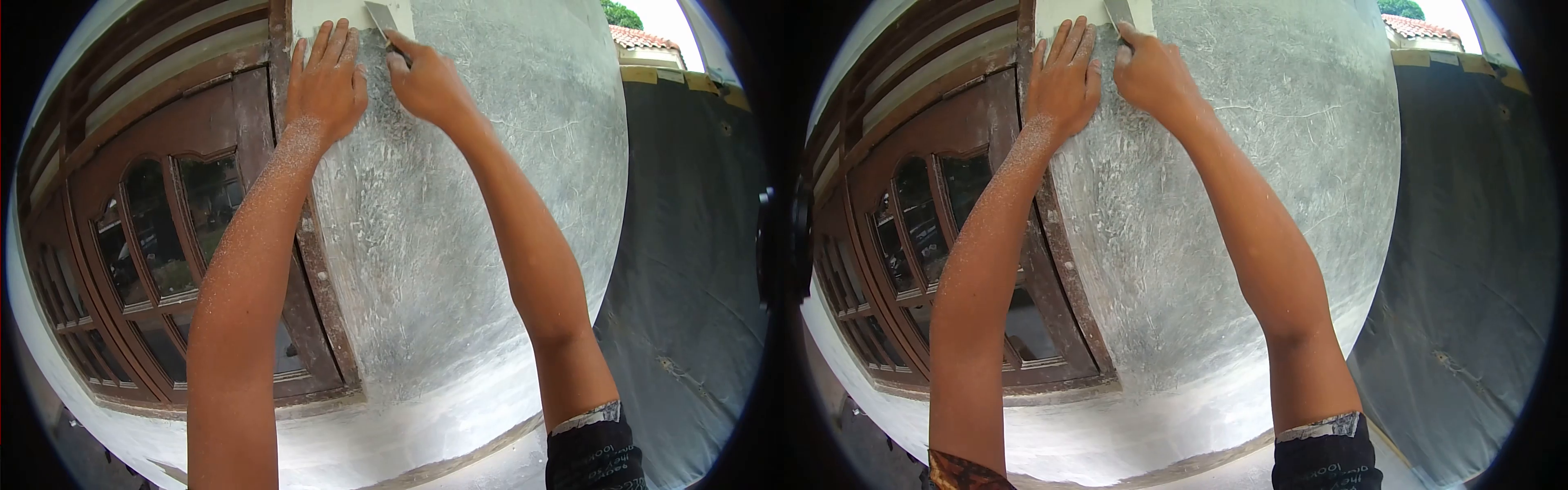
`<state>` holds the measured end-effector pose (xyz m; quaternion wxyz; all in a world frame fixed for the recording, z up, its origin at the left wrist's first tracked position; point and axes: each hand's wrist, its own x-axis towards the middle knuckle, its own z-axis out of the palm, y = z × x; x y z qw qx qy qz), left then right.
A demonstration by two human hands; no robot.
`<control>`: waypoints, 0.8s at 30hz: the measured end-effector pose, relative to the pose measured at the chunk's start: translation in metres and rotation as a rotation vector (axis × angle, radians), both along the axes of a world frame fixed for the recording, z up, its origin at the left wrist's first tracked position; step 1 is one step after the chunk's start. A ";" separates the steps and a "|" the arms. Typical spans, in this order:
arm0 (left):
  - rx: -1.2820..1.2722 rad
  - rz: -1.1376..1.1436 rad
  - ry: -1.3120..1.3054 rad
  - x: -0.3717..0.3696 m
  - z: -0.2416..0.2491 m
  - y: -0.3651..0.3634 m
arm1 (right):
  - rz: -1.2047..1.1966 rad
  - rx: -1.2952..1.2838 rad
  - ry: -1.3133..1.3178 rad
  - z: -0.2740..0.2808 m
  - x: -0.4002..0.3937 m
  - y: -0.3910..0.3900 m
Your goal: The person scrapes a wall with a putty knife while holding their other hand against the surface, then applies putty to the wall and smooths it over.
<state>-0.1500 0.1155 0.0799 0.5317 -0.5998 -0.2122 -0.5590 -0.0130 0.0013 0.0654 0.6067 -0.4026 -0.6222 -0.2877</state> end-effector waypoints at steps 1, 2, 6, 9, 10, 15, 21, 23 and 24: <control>0.004 -0.009 0.003 -0.001 0.001 0.000 | 0.005 0.004 -0.001 0.001 -0.002 -0.001; 0.005 -0.006 0.004 -0.002 0.003 0.000 | -0.003 -0.013 0.005 0.000 -0.003 -0.003; -0.007 0.085 -0.005 0.002 0.009 -0.004 | -0.033 0.023 -0.017 -0.030 -0.001 0.003; -0.013 0.092 -0.008 0.003 0.013 -0.005 | -0.051 0.055 -0.030 -0.005 0.001 0.006; -0.016 0.057 0.000 0.004 0.014 -0.004 | -0.033 0.009 0.010 0.006 0.001 0.004; 0.023 0.069 0.011 0.002 0.016 0.002 | -0.052 0.041 -0.010 0.001 0.003 0.006; 0.036 0.056 0.003 0.004 0.015 -0.001 | -0.059 0.114 -0.048 0.016 0.009 0.015; 0.013 0.060 0.005 0.003 0.016 -0.001 | -0.044 0.073 -0.020 0.027 0.007 0.011; 0.017 0.059 0.001 0.003 0.016 -0.002 | -0.026 0.056 -0.005 0.028 0.005 0.010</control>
